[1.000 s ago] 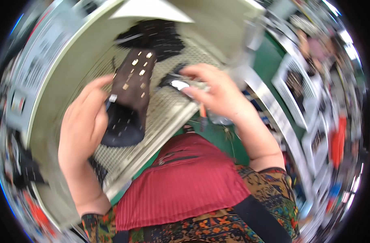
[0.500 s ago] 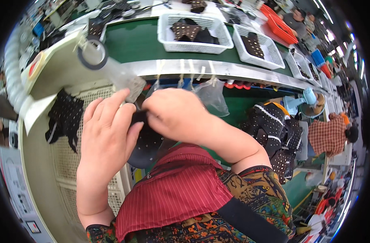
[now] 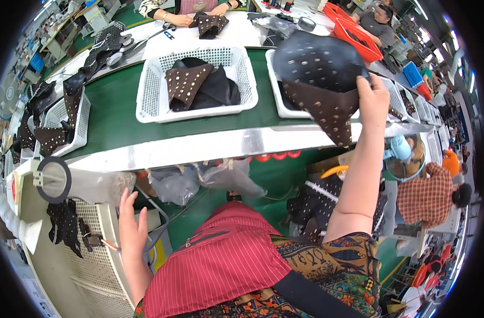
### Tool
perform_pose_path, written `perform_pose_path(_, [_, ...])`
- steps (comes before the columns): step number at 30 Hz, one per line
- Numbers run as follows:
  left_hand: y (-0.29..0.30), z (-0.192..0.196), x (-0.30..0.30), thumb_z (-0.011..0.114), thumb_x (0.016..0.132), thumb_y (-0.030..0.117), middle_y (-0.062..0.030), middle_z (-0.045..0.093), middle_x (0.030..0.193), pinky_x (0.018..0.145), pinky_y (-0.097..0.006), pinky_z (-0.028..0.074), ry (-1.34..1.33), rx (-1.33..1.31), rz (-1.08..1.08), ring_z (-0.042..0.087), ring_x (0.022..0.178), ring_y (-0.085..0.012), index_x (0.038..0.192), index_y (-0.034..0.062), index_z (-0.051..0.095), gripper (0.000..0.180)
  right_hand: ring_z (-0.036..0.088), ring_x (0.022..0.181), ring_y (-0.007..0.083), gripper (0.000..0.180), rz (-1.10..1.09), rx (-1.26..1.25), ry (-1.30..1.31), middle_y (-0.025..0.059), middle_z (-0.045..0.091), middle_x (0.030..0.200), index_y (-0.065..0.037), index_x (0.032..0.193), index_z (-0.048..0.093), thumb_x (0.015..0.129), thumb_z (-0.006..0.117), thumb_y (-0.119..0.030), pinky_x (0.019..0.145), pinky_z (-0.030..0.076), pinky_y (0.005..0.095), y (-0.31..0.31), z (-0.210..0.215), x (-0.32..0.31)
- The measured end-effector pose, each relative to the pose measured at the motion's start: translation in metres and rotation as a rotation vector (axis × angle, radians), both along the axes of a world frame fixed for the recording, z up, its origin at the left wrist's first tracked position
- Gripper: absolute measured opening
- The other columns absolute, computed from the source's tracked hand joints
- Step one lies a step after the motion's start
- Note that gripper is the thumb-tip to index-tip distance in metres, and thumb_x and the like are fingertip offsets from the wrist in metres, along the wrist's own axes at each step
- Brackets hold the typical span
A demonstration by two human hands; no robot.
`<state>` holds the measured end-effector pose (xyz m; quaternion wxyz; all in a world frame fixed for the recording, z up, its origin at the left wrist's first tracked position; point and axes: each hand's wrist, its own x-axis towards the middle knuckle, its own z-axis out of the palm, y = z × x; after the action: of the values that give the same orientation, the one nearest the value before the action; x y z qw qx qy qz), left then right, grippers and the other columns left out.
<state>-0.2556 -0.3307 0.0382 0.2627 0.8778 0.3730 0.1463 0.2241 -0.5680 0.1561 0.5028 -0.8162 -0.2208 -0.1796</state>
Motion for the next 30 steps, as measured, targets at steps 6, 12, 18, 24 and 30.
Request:
perform_pose_path(6, [-0.017,-0.020,0.069,0.056,0.087,0.008,-0.0173,0.040,0.142,0.102,-0.043,0.037,0.073,-0.003,0.058,0.043,0.126,-0.0380,0.127,0.0034,0.048,0.041,0.058,0.065,0.0218,0.035,-0.250,-0.066,-0.022,0.0135,0.064,0.072,0.006,0.093,0.065,0.078,0.056,-0.024,0.065,0.045,0.0332,-0.016,-0.038,0.173])
perform_pose_path(12, [-0.012,-0.042,0.116,0.059,0.085,0.009,-0.0189,0.042,0.140,0.099,-0.043,0.039,0.091,-0.016,0.024,0.046,0.121,-0.0400,0.125,0.0034,0.049,0.042,0.064,0.093,0.0359,0.046,-0.383,-0.144,0.006,0.0244,0.065,0.094,0.007,0.100,0.063,0.078,0.062,-0.033,0.085,0.047,0.0396,-0.041,-0.134,0.292])
perform_pose_path(18, [-0.010,-0.053,0.151,0.062,0.083,0.011,-0.0249,0.044,0.136,0.099,-0.045,0.040,0.086,-0.032,-0.011,0.047,0.121,-0.0422,0.120,0.0021,0.052,0.040,0.059,0.105,0.0358,0.053,-0.406,-0.157,0.104,0.0257,0.062,0.109,0.008,0.111,0.059,0.076,0.070,-0.029,0.093,0.044,0.0404,-0.057,-0.172,0.273])
perform_pose_path(24, [-0.008,-0.058,0.185,0.062,0.084,0.020,-0.0247,0.047,0.133,0.096,-0.043,0.044,0.193,-0.106,-0.100,0.051,0.116,-0.0396,0.115,0.0024,0.058,0.036,0.057,0.108,0.0371,0.054,-0.543,-0.242,0.085,0.0269,0.061,0.111,0.008,0.114,0.058,0.074,0.073,-0.025,0.097,0.042,0.0415,-0.148,-0.239,0.264])
perform_pose_path(30, [-0.017,-0.092,0.199,0.061,0.084,0.021,-0.0190,0.046,0.136,0.095,-0.043,0.045,0.184,-0.075,-0.298,0.054,0.114,-0.0358,0.117,0.0063,0.054,0.036,0.057,0.103,0.0282,0.066,-0.358,0.030,0.728,0.0148,0.055,0.123,-0.002,0.134,0.042,0.082,0.068,-0.033,0.081,0.046,0.0413,-0.190,-0.293,0.261])
